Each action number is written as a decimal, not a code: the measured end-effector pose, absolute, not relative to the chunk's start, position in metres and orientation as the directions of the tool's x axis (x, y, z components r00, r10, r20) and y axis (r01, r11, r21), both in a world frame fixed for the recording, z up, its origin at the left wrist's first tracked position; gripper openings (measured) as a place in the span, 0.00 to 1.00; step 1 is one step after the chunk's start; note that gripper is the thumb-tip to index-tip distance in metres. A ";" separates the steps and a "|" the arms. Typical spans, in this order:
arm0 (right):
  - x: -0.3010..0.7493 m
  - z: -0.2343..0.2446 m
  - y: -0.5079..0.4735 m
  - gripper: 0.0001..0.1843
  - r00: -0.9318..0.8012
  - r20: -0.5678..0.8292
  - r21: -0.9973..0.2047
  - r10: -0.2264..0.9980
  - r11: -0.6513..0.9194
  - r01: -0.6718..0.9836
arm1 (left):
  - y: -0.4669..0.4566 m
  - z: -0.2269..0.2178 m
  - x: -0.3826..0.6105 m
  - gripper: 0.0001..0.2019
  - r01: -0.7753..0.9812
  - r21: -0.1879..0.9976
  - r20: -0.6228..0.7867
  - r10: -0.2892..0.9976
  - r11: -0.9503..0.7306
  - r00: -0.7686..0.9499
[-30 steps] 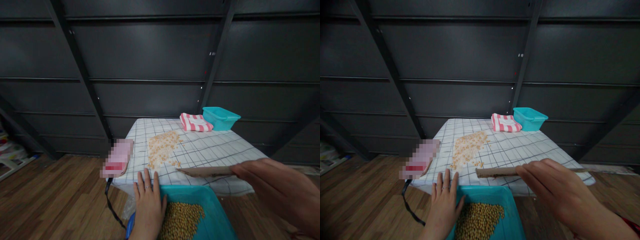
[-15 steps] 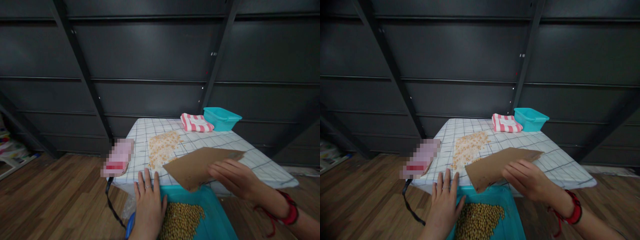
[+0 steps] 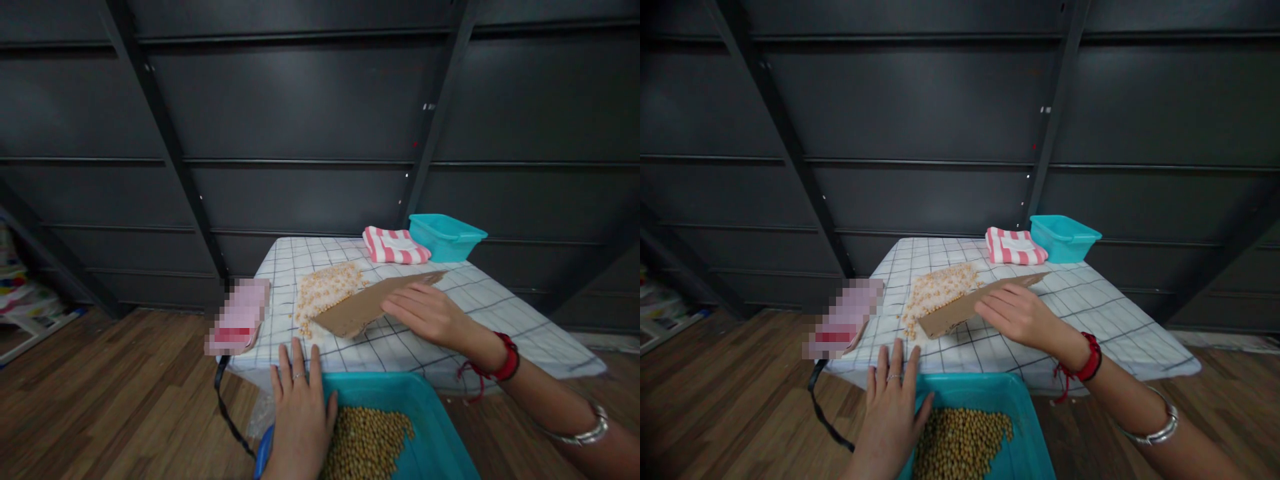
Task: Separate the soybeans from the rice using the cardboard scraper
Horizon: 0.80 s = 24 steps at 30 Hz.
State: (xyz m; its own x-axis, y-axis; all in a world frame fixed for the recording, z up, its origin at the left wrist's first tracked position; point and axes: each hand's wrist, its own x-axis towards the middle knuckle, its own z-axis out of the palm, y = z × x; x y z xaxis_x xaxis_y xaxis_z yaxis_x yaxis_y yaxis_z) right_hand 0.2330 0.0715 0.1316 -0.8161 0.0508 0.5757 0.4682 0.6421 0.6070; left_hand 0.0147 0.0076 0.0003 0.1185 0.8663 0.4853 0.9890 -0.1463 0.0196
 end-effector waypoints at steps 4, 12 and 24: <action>0.241 0.145 0.050 0.12 -0.812 0.568 0.547 0.135 0.675 0.495 | 0.008 -0.002 0.013 0.23 0.984 0.090 0.555 0.828 -0.154 0.079; 0.224 0.138 0.016 0.17 -0.831 0.500 0.474 0.245 0.726 0.498 | 0.005 -0.003 0.010 0.21 0.985 0.096 0.596 0.801 -0.144 0.059; 0.195 0.116 0.047 0.18 -0.844 0.464 0.603 0.271 0.601 0.525 | 0.006 -0.001 0.011 0.19 0.985 0.140 0.531 0.847 -0.105 0.014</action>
